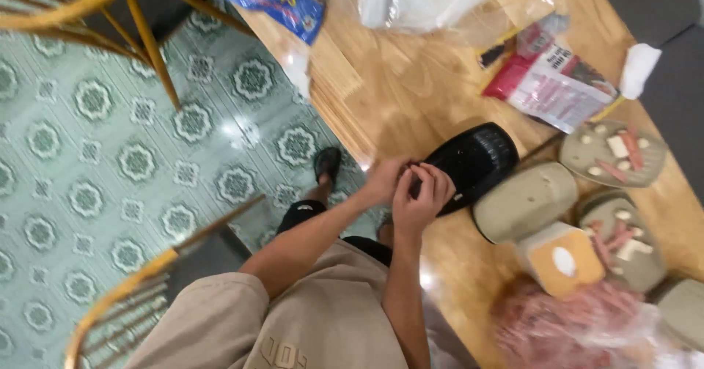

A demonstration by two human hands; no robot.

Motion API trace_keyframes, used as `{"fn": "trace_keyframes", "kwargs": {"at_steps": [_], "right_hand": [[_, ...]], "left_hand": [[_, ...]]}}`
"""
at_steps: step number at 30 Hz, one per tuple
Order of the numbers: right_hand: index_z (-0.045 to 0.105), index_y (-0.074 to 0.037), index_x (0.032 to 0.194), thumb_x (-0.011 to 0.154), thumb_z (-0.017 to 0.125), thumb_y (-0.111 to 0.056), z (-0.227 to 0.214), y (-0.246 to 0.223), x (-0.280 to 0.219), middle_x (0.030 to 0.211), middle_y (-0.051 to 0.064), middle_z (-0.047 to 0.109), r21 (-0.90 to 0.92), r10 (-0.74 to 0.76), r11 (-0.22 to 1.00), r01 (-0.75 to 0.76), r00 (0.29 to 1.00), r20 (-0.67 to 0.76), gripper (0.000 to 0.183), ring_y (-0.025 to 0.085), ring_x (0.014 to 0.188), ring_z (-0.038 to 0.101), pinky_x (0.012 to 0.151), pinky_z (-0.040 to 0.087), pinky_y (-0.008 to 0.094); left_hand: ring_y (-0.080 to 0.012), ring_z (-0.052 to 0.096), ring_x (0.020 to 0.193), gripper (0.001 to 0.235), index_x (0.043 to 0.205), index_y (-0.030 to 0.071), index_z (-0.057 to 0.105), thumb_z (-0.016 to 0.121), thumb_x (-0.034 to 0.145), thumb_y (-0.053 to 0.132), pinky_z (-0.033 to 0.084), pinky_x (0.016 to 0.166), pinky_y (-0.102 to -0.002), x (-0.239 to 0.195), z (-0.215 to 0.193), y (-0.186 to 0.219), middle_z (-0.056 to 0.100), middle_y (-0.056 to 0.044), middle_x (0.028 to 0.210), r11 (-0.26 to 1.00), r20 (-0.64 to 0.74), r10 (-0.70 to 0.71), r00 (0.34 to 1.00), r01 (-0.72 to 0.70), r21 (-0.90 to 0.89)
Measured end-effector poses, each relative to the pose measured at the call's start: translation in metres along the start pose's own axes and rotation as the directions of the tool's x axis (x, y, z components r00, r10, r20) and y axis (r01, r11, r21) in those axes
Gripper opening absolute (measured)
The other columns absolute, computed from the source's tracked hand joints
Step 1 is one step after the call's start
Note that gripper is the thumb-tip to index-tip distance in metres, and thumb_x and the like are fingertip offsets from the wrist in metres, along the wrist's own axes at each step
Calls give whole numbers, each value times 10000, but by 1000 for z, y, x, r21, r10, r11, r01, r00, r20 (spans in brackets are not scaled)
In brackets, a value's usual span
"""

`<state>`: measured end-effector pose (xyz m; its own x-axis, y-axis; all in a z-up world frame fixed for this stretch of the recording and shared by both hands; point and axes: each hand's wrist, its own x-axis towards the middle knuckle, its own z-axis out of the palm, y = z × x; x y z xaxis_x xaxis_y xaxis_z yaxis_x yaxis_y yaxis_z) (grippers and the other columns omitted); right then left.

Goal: Preparing and arranging small food items, including fish balls and sliced meats, into platters.

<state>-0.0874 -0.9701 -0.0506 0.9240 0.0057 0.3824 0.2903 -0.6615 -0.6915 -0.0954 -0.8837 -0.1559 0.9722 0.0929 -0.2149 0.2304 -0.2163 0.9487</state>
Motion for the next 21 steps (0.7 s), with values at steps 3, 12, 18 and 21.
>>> {"fn": "trace_keyframes", "kwargs": {"at_steps": [3, 12, 18, 21], "right_hand": [[702, -37, 1011, 943, 734, -73, -44, 31, -5, 1153, 106, 673, 40, -54, 998, 52, 998, 30, 84, 328, 1168, 559, 1003, 484, 433], [672, -3, 1068, 957, 719, -23, -104, 100, 7, 1093, 133, 685, 351, -81, 936, 39, 991, 107, 122, 294, 974, 682, 859, 572, 379], [665, 10, 1067, 965, 709, -15, -122, 115, 9, 1086, 151, 690, 395, -73, 919, 5, 985, 157, 114, 292, 965, 689, 864, 567, 370], [666, 11, 1073, 970, 706, -20, -124, 125, 17, 1086, 147, 691, 404, -74, 915, 9, 987, 146, 115, 282, 960, 689, 855, 568, 361]], "left_hand": [[-248, 771, 921, 337, 1207, 52, 691, 694, 893, 173, 594, 773, -344, -14, 20, 69, 769, -142, 1014, 1000, 12, -16, 1000, 16, 0], [-332, 595, 912, 266, 1138, 78, 750, 689, 888, 144, 503, 800, -409, -35, 119, 70, 619, -144, 936, 990, -198, 83, 977, -59, 125], [-318, 602, 859, 277, 1128, 50, 742, 712, 856, 91, 516, 755, -386, -34, 136, 78, 618, -152, 896, 985, -217, 161, 963, -143, 98], [-314, 615, 857, 284, 1125, 35, 741, 718, 842, 54, 523, 750, -390, -28, 144, 78, 649, -144, 898, 968, -254, 229, 940, -193, 162]]}}
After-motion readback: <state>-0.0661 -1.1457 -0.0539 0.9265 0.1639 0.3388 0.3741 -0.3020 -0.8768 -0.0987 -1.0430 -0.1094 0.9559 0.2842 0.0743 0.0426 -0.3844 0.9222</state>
